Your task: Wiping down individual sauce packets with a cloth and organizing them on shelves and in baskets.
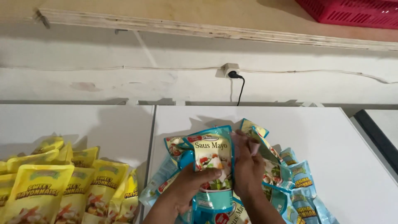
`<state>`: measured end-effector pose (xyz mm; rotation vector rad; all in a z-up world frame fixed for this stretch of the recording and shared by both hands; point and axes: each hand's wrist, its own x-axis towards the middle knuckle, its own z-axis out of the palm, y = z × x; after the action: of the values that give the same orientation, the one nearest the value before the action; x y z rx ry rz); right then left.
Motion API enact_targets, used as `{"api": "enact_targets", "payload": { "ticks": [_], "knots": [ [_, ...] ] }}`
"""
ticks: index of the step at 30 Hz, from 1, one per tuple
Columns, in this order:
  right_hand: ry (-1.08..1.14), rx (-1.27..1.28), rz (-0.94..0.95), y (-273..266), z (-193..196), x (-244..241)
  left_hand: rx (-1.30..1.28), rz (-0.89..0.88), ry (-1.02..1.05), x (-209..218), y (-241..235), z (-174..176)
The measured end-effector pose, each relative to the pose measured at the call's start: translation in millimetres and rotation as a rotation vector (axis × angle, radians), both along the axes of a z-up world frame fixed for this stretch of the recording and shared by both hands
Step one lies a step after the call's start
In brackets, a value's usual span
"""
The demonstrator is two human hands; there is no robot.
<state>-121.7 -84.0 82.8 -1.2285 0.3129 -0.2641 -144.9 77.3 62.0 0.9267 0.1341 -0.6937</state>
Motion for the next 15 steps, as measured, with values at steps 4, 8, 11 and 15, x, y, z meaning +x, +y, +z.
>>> {"api": "enact_targets", "payload": {
  "ticks": [4, 8, 11, 15],
  "knots": [
    [-0.352, -0.632, 0.072, -5.9, 34.7, -7.8, 0.012, 0.045, -0.085, 3.4, 1.1, 0.6],
    [-0.785, -1.396, 0.179, -5.8, 39.5, 2.3, 0.118, -0.016, -0.228, 0.2, 5.2, -10.4],
    [-0.497, -0.972, 0.399, -30.0, -8.0, 54.7, 0.222, -0.113, -0.293, -7.6, 8.2, 1.6],
    [-0.042, -0.711, 0.153, -27.3, 16.0, 49.0, 0.355, -0.131, -0.232, -5.9, 4.4, 15.2]
  ]
}}
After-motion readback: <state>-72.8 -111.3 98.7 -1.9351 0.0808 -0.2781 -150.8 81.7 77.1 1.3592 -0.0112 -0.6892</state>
